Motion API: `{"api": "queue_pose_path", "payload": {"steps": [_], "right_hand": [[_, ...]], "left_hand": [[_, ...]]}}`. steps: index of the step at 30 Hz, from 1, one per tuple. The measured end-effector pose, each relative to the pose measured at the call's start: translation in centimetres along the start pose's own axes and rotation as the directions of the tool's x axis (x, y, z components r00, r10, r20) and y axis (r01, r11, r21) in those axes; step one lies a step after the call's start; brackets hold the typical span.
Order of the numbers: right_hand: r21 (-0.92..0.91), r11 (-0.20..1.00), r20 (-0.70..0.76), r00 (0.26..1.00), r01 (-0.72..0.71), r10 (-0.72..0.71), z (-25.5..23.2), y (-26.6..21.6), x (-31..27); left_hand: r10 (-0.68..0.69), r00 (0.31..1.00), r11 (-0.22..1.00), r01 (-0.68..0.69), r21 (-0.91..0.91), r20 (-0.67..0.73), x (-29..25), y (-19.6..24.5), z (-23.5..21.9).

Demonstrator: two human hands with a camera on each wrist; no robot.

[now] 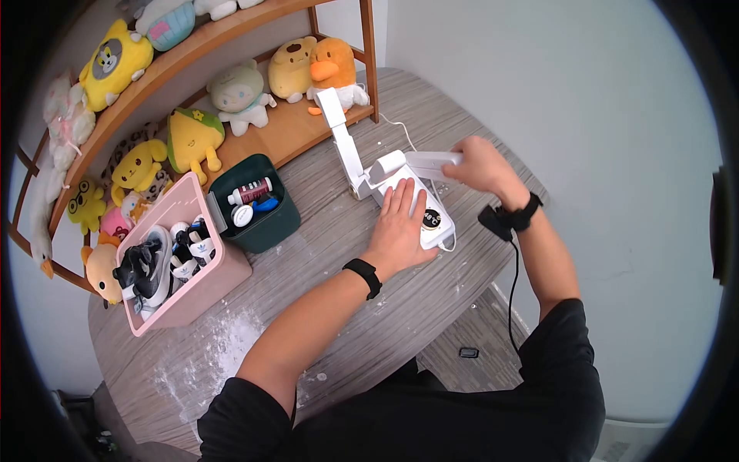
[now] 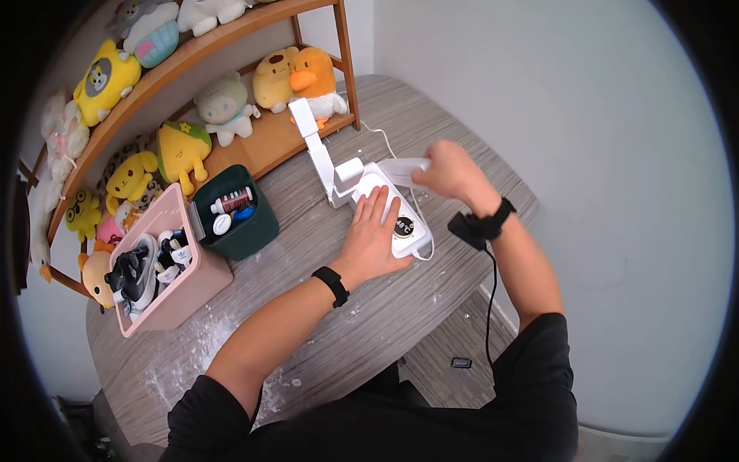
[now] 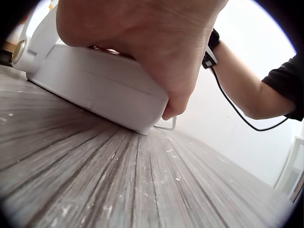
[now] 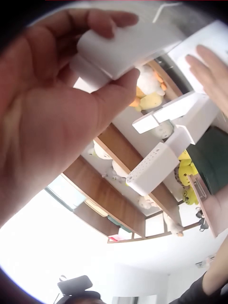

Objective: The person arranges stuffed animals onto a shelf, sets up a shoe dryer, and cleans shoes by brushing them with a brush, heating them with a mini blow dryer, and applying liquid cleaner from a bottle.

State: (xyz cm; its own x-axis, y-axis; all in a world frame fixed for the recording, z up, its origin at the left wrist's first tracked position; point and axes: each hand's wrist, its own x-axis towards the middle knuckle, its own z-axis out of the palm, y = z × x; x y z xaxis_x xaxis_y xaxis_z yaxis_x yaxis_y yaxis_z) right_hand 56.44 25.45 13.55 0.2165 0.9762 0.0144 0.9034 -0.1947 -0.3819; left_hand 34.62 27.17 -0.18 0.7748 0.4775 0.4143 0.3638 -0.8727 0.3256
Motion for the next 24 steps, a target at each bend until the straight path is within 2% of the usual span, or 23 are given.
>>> {"api": "queue_pose_path", "payload": {"steps": [1,2,8,10,11,13,15,18,19,20,23,24], "right_hand": [[-0.069,0.996,-0.037,0.998,0.054,-0.056,-0.8,-0.8,1.0],[-0.066,0.996,-0.04,0.998,0.052,-0.055,-1.5,-1.6,2.2],[-0.082,0.995,0.047,0.998,0.049,-0.045,-3.8,-6.5,10.3],[-0.131,0.991,0.163,0.987,0.014,0.007,-4.1,-7.9,12.9],[-0.129,0.991,0.165,0.986,0.019,0.002,-4.0,-8.2,14.6],[-0.27,0.96,0.245,0.97,0.076,-0.007,-3.1,-8.7,17.7],[-0.426,0.893,0.326,0.945,0.145,0.002,-3.6,-11.1,18.4],[-0.477,0.864,0.341,0.94,0.161,0.013,-1.6,-11.0,21.6],[-0.512,0.85,0.332,0.941,0.126,0.06,-0.6,-10.7,22.8],[-0.547,0.832,0.321,0.941,0.093,0.106,-0.6,-11.3,22.8],[-0.488,0.866,0.32,0.946,0.11,0.06,-1.1,-11.1,21.4],[-0.496,0.864,0.273,0.96,0.085,0.063,-0.4,-10.7,21.5]], "left_hand": [[0.0,1.0,1.0,0.0,-0.003,0.0,0.1,0.0,-0.1],[0.003,1.0,1.0,-0.003,0.0,0.002,0.2,0.0,-0.1],[-0.015,1.0,1.0,0.015,0.003,0.021,0.1,0.3,-0.5],[-0.014,1.0,1.0,0.014,-0.013,0.023,0.1,0.2,-0.2],[-0.018,1.0,1.0,0.018,-0.01,0.023,0.0,0.2,-0.2],[-0.012,1.0,1.0,0.013,-0.024,0.018,0.0,0.2,-0.1],[-0.022,0.999,1.0,0.023,-0.022,0.031,0.0,0.2,-0.3],[-0.032,0.999,0.999,0.033,-0.029,0.033,0.1,0.3,-0.3],[-0.033,0.999,0.999,0.034,-0.028,0.03,0.0,0.3,-0.2],[-0.031,0.999,0.999,0.032,-0.033,0.031,0.0,0.3,-0.3],[-0.036,0.999,0.998,0.037,-0.047,0.017,-0.1,0.3,-0.4],[-0.035,0.999,0.998,0.036,-0.049,0.017,-0.1,0.2,-0.5]]}}
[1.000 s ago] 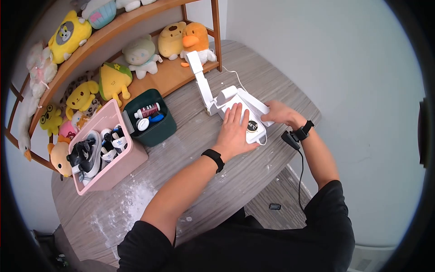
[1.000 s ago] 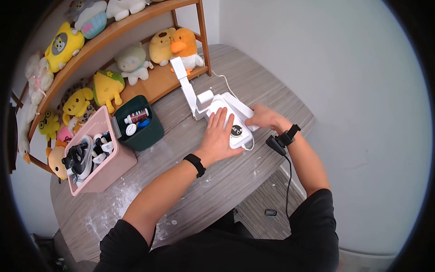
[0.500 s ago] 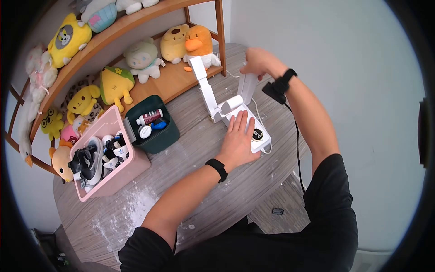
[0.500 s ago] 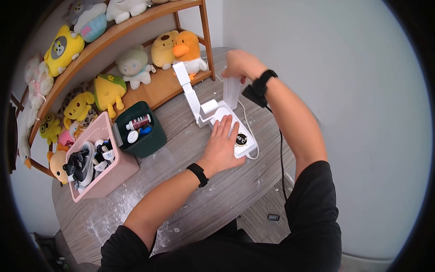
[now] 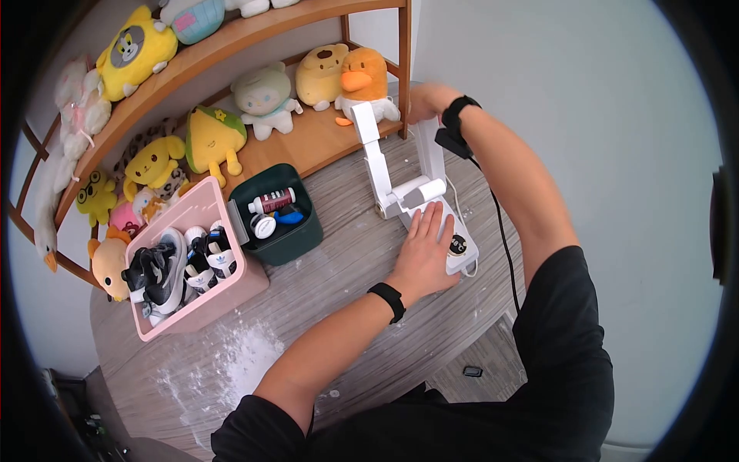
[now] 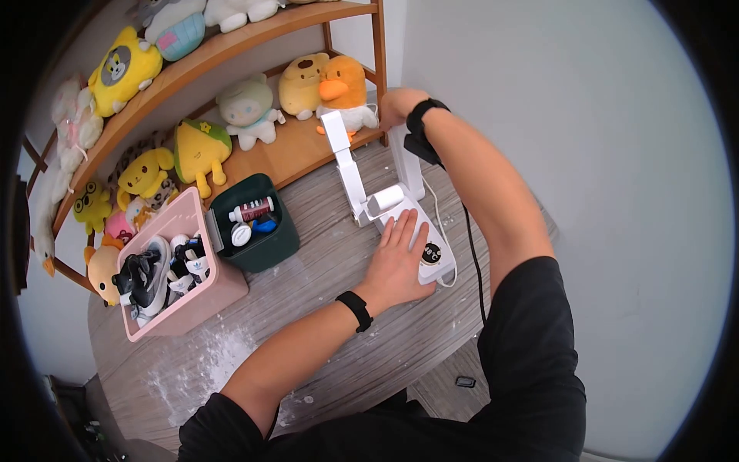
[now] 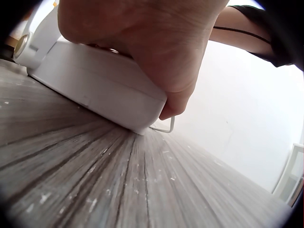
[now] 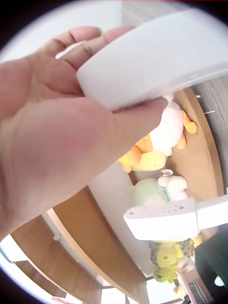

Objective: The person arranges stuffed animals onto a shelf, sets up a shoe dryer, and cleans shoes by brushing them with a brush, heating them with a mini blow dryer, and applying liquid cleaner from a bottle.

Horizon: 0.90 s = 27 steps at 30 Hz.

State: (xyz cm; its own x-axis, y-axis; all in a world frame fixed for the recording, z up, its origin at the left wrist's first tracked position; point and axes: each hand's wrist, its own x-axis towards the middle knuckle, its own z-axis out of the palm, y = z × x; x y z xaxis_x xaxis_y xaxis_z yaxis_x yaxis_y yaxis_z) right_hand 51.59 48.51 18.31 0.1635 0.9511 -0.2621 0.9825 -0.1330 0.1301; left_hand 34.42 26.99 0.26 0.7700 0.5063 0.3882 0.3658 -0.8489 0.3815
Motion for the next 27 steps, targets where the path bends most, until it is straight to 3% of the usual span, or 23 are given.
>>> {"api": "queue_pose_path", "payload": {"steps": [7,9,13,16,18,21,22,27], "right_hand": [[0.088,0.996,-0.274,0.962,0.004,0.021,1.2,0.6,-2.8],[0.215,0.977,-0.38,0.921,0.005,0.079,0.0,0.7,-2.6],[0.131,0.991,-0.287,0.955,-0.034,0.071,-1.7,0.5,-1.9],[0.155,0.988,-0.387,0.92,-0.004,0.064,-0.9,0.8,-1.4],[0.181,0.981,-0.512,0.858,0.067,0.036,0.6,0.8,-1.9],[0.211,0.977,-0.509,0.857,0.034,0.08,1.3,1.1,-3.4],[0.301,0.953,-0.478,0.868,0.022,0.132,1.9,1.2,-4.1],[0.328,0.945,-0.498,0.846,-0.021,0.191,7.8,1.0,-6.7]], "left_hand": [[0.004,1.0,1.0,-0.004,-0.011,-0.003,0.0,0.2,-0.2],[0.006,1.0,1.0,-0.006,-0.002,-0.017,0.0,0.1,-0.1],[0.017,0.999,1.0,-0.016,0.008,-0.03,-0.1,0.2,0.0],[0.014,0.999,1.0,-0.014,0.003,-0.04,0.0,0.0,0.3],[0.011,0.999,1.0,-0.011,-0.001,-0.038,0.0,0.1,0.3],[0.012,0.999,1.0,-0.012,0.001,-0.032,0.0,0.1,0.0],[0.007,1.0,1.0,-0.007,0.0,-0.022,0.0,0.1,-0.1],[0.004,0.999,1.0,-0.004,0.013,-0.04,0.0,0.0,0.4]]}}
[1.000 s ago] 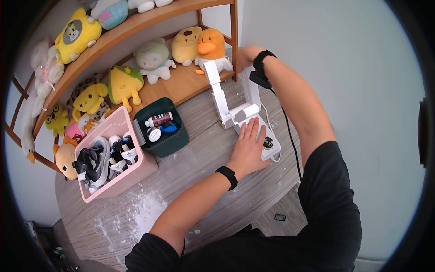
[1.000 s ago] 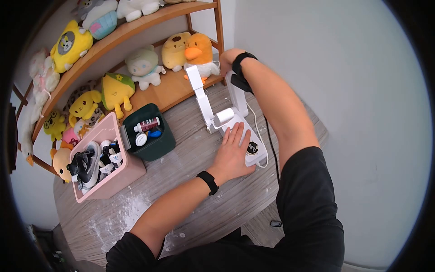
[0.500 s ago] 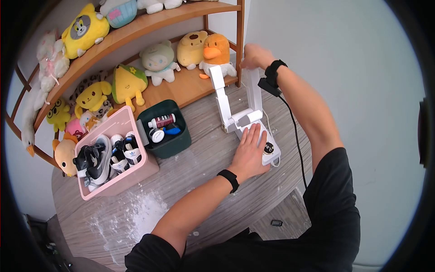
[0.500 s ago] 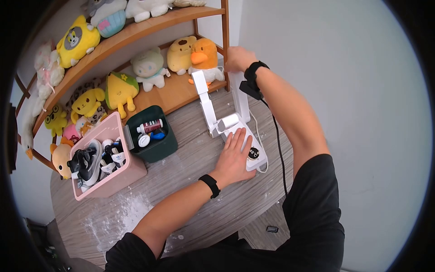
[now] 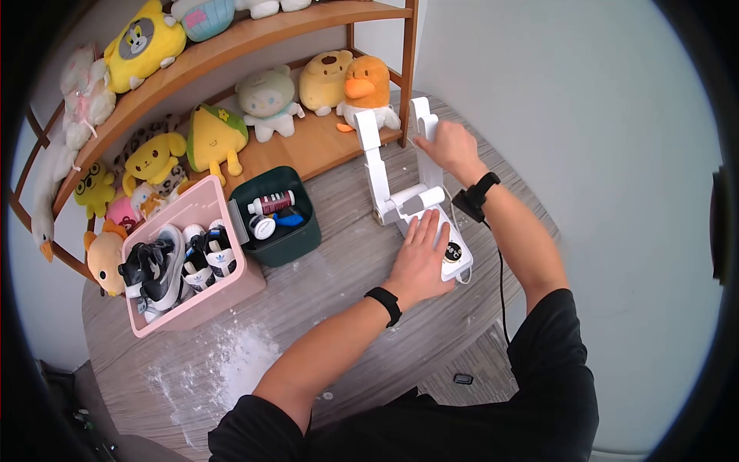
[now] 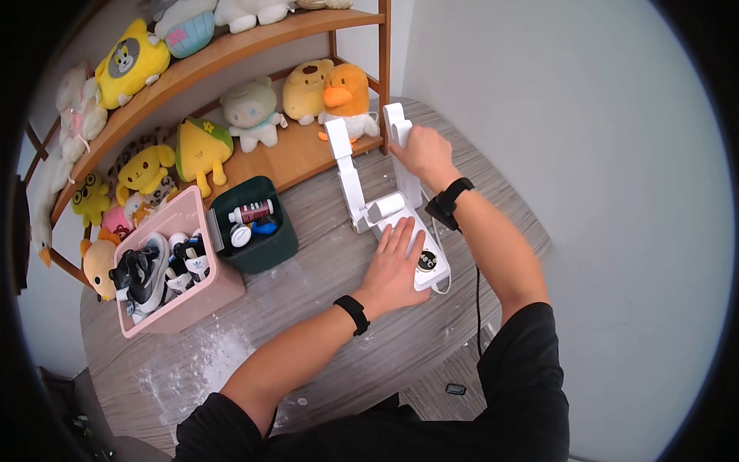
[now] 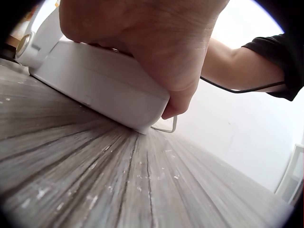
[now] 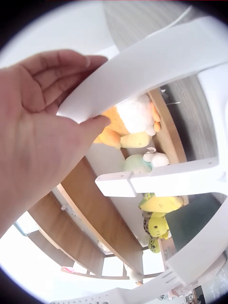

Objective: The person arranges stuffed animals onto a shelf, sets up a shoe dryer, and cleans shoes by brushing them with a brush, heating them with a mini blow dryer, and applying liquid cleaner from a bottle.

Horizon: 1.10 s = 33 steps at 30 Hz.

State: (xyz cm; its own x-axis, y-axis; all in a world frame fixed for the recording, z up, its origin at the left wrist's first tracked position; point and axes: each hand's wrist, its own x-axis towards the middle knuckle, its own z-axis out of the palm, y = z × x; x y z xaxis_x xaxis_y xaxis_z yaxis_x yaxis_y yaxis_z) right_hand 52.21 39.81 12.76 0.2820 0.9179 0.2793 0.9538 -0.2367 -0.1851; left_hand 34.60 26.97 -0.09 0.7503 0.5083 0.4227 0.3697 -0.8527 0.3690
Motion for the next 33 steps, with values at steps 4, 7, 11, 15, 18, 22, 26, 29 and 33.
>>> {"api": "queue_pose_path", "payload": {"steps": [4,7,11,15,18,22,26,29,33], "right_hand": [[0.007,1.0,-0.114,0.993,0.022,-0.021,0.8,0.6,0.2],[0.013,0.998,-0.137,0.989,0.058,-0.055,-1.9,-0.2,2.3],[0.035,0.994,-0.138,0.986,0.103,-0.097,-1.1,-1.0,3.3],[0.096,0.991,-0.165,0.984,0.09,-0.073,-0.4,-0.9,2.3],[0.179,0.982,-0.19,0.982,0.052,-0.018,-0.1,-0.7,1.6],[0.461,0.882,-0.166,0.986,0.094,-0.019,1.2,2.0,1.2],[0.733,0.68,0.129,0.986,-0.024,-0.104,-1.8,3.2,-0.4],[0.864,0.498,0.22,0.947,-0.079,-0.233,-0.8,5.6,0.0],[0.934,0.353,0.184,0.925,-0.059,-0.332,-0.5,6.6,-2.0]], "left_hand": [[0.004,1.0,1.0,-0.004,0.008,0.012,-0.1,0.1,-0.1],[0.012,1.0,1.0,-0.012,-0.011,0.004,0.0,-0.1,0.0],[-0.019,0.999,0.999,0.019,0.025,-0.031,0.4,-0.1,0.1],[-0.028,1.0,0.998,0.028,0.059,-0.005,0.6,0.0,0.0],[-0.032,0.999,0.994,0.03,0.104,0.024,0.9,0.3,-0.3],[-0.053,0.996,0.982,0.04,0.182,0.067,1.2,0.5,-0.3],[-0.052,0.997,0.981,0.039,0.191,0.064,1.2,0.5,-0.3],[-0.041,0.997,0.979,0.027,0.204,0.067,1.2,0.5,-0.1],[-0.046,0.997,0.977,0.031,0.209,0.069,1.2,0.5,-0.1]]}}
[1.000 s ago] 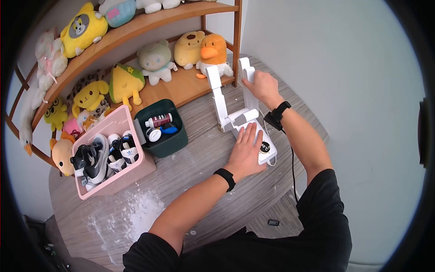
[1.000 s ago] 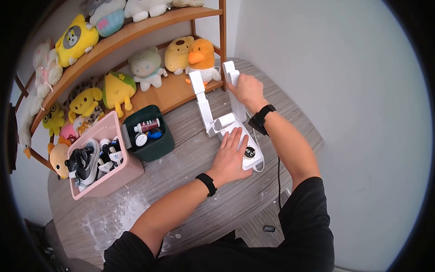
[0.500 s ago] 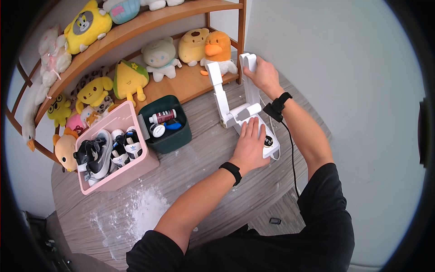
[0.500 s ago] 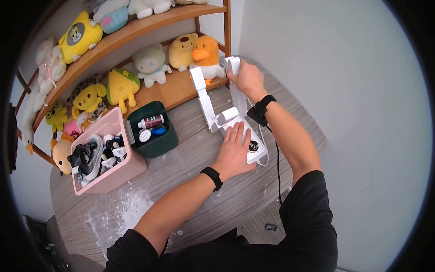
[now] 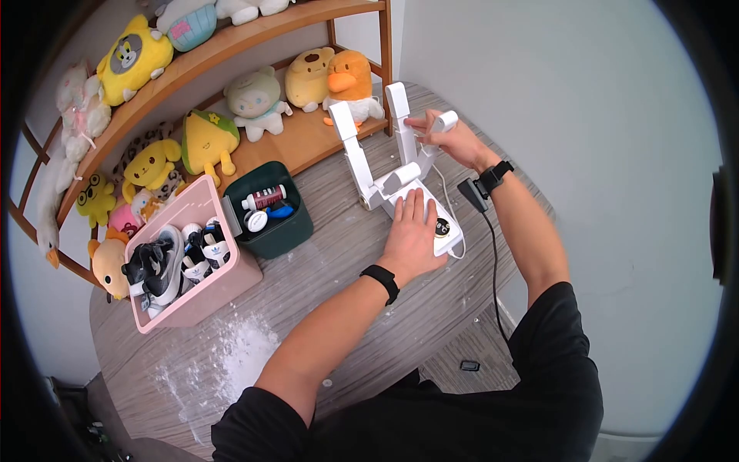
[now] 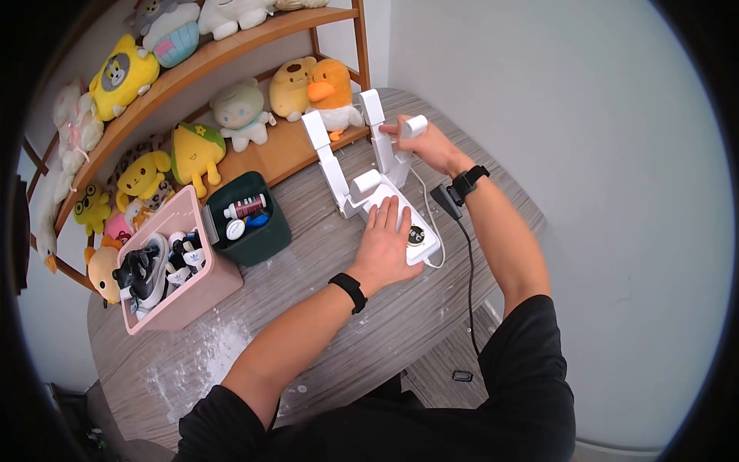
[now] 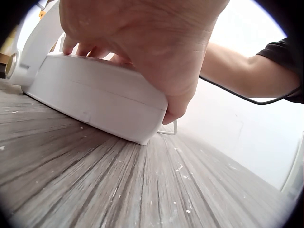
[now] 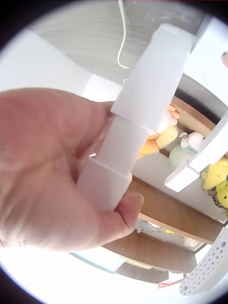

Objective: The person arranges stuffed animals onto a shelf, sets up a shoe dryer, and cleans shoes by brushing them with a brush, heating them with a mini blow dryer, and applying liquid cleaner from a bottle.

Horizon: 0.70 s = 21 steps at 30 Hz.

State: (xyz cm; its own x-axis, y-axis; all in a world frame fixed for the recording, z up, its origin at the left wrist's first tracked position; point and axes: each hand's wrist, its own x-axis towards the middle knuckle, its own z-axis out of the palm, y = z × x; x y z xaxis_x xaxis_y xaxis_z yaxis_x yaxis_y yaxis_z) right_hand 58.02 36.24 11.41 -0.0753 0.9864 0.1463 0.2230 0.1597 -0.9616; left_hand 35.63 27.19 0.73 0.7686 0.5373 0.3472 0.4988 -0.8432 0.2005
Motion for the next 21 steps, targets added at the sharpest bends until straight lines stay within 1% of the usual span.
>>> {"api": "queue_pose_path", "payload": {"steps": [2,3,5,9,11,12,16,18,19,21], "right_hand": [[0.144,0.989,0.109,0.992,0.044,-0.06,-0.3,0.9,-0.7],[0.148,0.988,0.1,0.993,0.045,-0.06,-0.3,1.2,-0.9],[0.222,0.972,0.184,0.975,0.082,-0.124,-0.4,1.8,-1.4],[0.234,0.97,0.148,0.983,0.071,-0.108,0.7,3.8,-2.5],[0.205,0.973,0.106,0.986,0.104,-0.128,1.3,4.3,-2.8],[0.182,0.973,0.05,0.987,0.14,-0.152,1.8,4.5,-3.0],[0.138,0.979,-0.015,0.989,0.148,-0.147,2.3,6.7,-3.0],[-0.013,0.993,-0.129,0.985,0.113,-0.114,2.8,6.9,-3.1],[-0.012,0.994,-0.131,0.985,0.113,-0.114,2.8,7.0,-3.0],[0.076,0.988,-0.115,0.985,0.134,-0.125,2.8,6.8,-2.7]], "left_hand": [[-0.002,1.0,1.0,0.002,0.004,0.0,0.0,0.1,-0.2],[-0.002,1.0,1.0,0.002,0.005,0.002,0.0,0.1,-0.2],[0.005,1.0,1.0,-0.006,0.014,0.008,-0.1,0.1,-0.2],[0.009,1.0,1.0,-0.009,0.011,-0.003,0.1,0.0,-0.3],[0.006,1.0,1.0,-0.006,0.009,-0.012,0.1,-0.1,-0.2],[0.01,1.0,1.0,-0.01,0.003,-0.014,0.1,0.0,-0.1],[0.017,0.999,1.0,-0.017,0.018,-0.032,0.1,0.1,0.1],[0.014,0.999,1.0,-0.014,0.015,-0.033,0.0,0.1,0.0],[0.016,0.999,1.0,-0.016,0.015,-0.032,0.0,0.1,0.0],[0.014,0.999,1.0,-0.014,-0.001,-0.03,0.1,0.1,-0.1]]}}
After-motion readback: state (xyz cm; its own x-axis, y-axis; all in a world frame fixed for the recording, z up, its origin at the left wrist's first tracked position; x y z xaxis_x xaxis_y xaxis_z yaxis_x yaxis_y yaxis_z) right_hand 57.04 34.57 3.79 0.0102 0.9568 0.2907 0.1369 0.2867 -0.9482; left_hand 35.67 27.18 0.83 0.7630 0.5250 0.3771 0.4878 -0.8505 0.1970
